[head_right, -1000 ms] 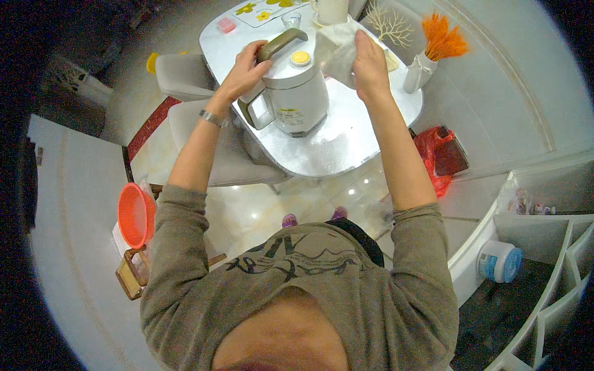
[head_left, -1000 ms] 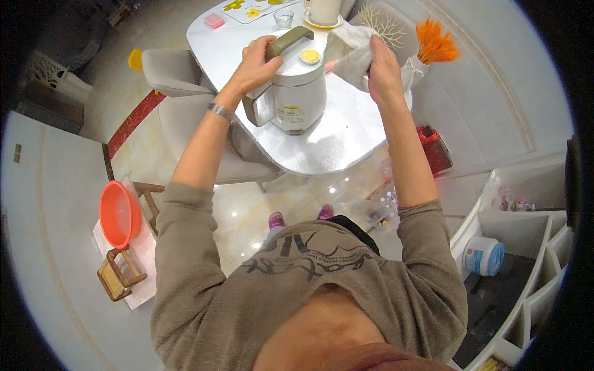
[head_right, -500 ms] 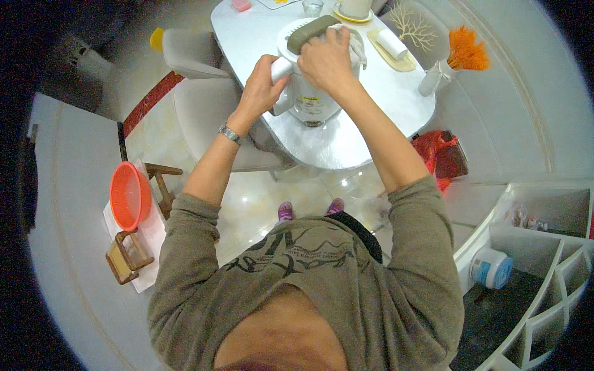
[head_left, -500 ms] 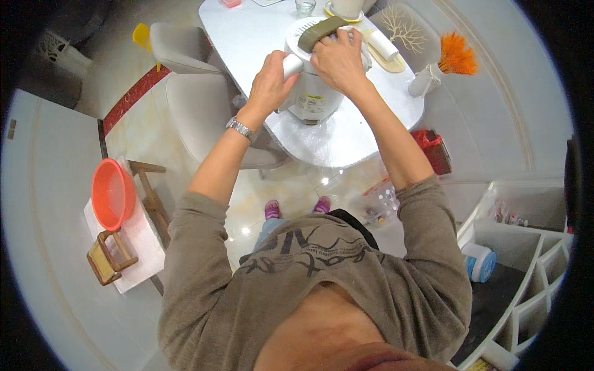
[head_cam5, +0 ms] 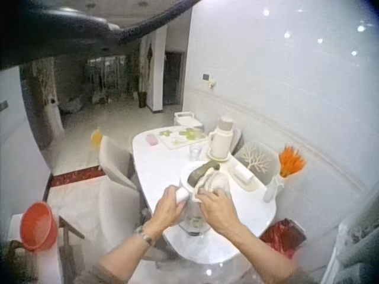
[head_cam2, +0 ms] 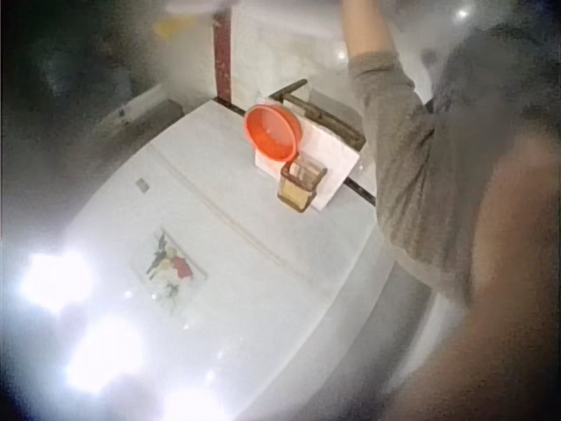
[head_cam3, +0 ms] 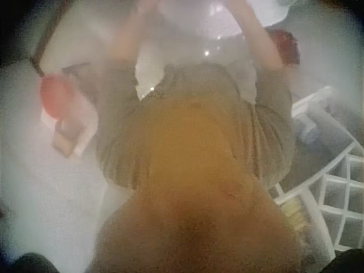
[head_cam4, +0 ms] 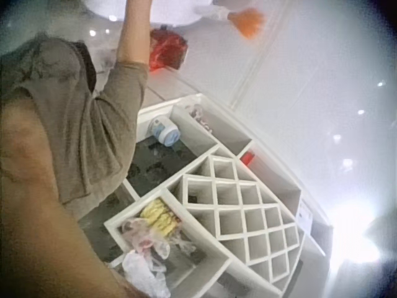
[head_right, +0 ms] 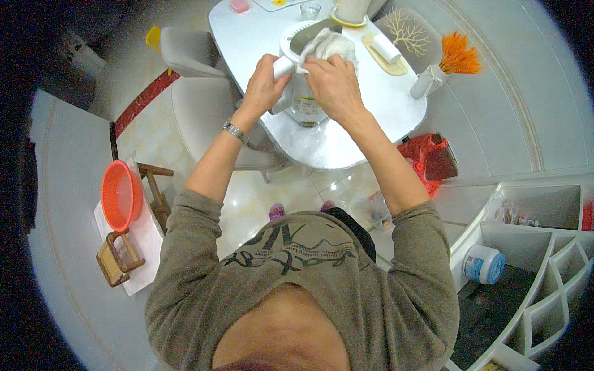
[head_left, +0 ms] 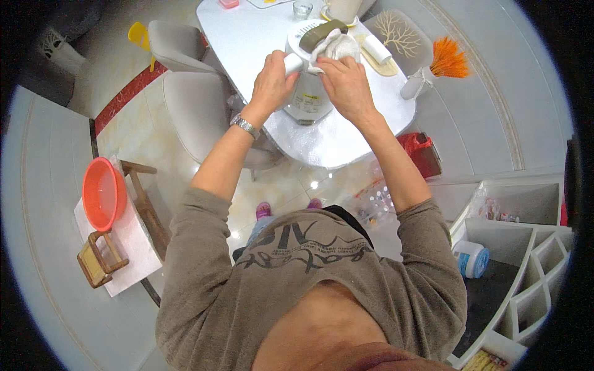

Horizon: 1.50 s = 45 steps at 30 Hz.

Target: The person wipes the exterior of a white electric kettle with a white cloth, cleaning the handle, lid, and body. They then dip the cloth into a red basin of water, wring it out, and continue wiping the kettle and the surrounding table surface.

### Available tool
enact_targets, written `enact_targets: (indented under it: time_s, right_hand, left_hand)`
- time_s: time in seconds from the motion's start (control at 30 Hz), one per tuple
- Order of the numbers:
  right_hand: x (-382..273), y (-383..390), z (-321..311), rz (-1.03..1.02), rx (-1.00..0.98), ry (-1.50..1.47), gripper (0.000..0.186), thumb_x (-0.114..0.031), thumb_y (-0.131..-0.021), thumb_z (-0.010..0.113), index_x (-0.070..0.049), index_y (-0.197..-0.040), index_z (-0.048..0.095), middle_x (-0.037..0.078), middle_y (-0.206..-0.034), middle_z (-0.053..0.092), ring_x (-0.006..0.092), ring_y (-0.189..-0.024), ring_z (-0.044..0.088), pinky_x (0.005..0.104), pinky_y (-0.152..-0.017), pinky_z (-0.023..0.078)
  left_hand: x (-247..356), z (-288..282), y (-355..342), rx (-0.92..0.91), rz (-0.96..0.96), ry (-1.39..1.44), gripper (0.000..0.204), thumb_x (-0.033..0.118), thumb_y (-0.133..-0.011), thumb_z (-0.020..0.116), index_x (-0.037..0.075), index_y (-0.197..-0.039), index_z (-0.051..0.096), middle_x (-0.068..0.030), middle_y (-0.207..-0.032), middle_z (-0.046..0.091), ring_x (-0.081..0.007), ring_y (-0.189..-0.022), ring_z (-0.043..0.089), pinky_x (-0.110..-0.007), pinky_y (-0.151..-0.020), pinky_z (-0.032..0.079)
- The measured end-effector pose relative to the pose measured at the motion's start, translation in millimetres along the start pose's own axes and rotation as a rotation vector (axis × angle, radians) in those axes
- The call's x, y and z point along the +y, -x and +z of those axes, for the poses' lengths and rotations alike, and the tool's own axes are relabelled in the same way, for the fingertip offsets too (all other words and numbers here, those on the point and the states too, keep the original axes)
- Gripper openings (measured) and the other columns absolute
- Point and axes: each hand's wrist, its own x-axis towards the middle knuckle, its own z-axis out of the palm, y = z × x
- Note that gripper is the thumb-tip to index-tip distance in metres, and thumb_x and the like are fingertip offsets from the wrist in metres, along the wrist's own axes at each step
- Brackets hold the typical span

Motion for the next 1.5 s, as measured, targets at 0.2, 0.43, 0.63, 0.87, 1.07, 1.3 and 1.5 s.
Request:
enact_targets:
  time_s: [0.2, 0.43, 0.63, 0.87, 1.07, 1.3, 1.5]
  right_hand:
    - [-14, -28, 25, -0.101, 0.182, -0.073, 0.027, -0.012, -0.086, 0.049, -0.002, -0.11, 0.058, 0.009, -0.111, 0.06, 0.0269, -0.087, 0.053, 0.038, -0.081, 0.041]
    - [-25, -4, 29, -0.042, 0.1, 0.188, 0.027, -0.009, -0.075, 0.057, -0.005, -0.102, 0.059, 0.005, -0.114, 0.059, 0.021, -0.083, 0.052, 0.0356, -0.074, 0.041]
    - [58, 57, -2, 0.7, 0.213, -0.21, 0.024, -0.02, -0.093, 0.044, -0.003, -0.094, 0.061, 0.012, -0.091, 0.064, 0.0241, -0.079, 0.058, 0.0335, -0.068, 0.044]
    - [112, 44, 2, 1.0, 0.836, -1.569, 0.04, -0.026, -0.099, 0.033, 0.004, -0.121, 0.046, 0.015, -0.115, 0.054, 0.0209, -0.101, 0.055, 0.0335, -0.089, 0.045]
    - [116, 63, 3, 0.993, 0.805, -1.627, 0.038, -0.025, -0.099, 0.032, 0.004, -0.12, 0.047, 0.013, -0.113, 0.055, 0.0198, -0.1, 0.055, 0.0323, -0.089, 0.045]
    - [131, 91, 22, 1.1, 0.763, -1.754, 0.039, -0.025, -0.099, 0.034, 0.005, -0.121, 0.046, 0.013, -0.114, 0.054, 0.0209, -0.102, 0.055, 0.0346, -0.089, 0.046]
    - [135, 94, 23, 1.029, 0.743, -1.866, 0.038, -0.024, -0.098, 0.035, 0.005, -0.12, 0.047, 0.012, -0.11, 0.056, 0.0195, -0.1, 0.055, 0.0329, -0.088, 0.046]
  left_hand:
    - [-3, 2, 0, -0.018, 0.056, 0.02, 0.034, 0.008, -0.078, 0.059, 0.001, -0.105, 0.041, -0.0214, -0.103, 0.05, -0.0397, -0.091, 0.053, -0.044, -0.074, 0.046]
    - [2, -5, 1, -0.046, 0.036, 0.056, 0.037, 0.008, -0.078, 0.061, 0.0, -0.106, 0.04, -0.0219, -0.1, 0.05, -0.0399, -0.092, 0.054, -0.044, -0.074, 0.045]
    - [5, -14, -15, -0.296, -0.091, -0.123, 0.049, 0.02, -0.078, 0.065, -0.002, -0.115, 0.043, -0.0238, -0.111, 0.051, -0.0407, -0.102, 0.05, -0.046, -0.086, 0.042]
    - [63, 11, -87, -0.084, 0.173, -0.343, 0.048, 0.028, -0.08, 0.06, -0.006, -0.113, 0.05, -0.0253, -0.102, 0.058, -0.0356, -0.092, 0.057, -0.041, -0.083, 0.045]
    - [74, 32, -112, -0.132, -0.02, -0.583, 0.031, 0.026, -0.078, 0.063, 0.003, -0.098, 0.06, -0.0196, -0.084, 0.066, -0.0352, -0.08, 0.064, -0.043, -0.071, 0.049]
    - [66, 30, -119, -0.202, 0.121, -0.631, 0.029, 0.024, -0.078, 0.064, 0.005, -0.099, 0.059, -0.0171, -0.081, 0.066, -0.034, -0.077, 0.064, -0.041, -0.068, 0.049]
    - [61, 28, -127, -0.308, 0.267, -0.5, 0.025, 0.017, -0.077, 0.064, 0.006, -0.098, 0.058, -0.0163, -0.08, 0.065, -0.0324, -0.074, 0.063, -0.039, -0.066, 0.049]
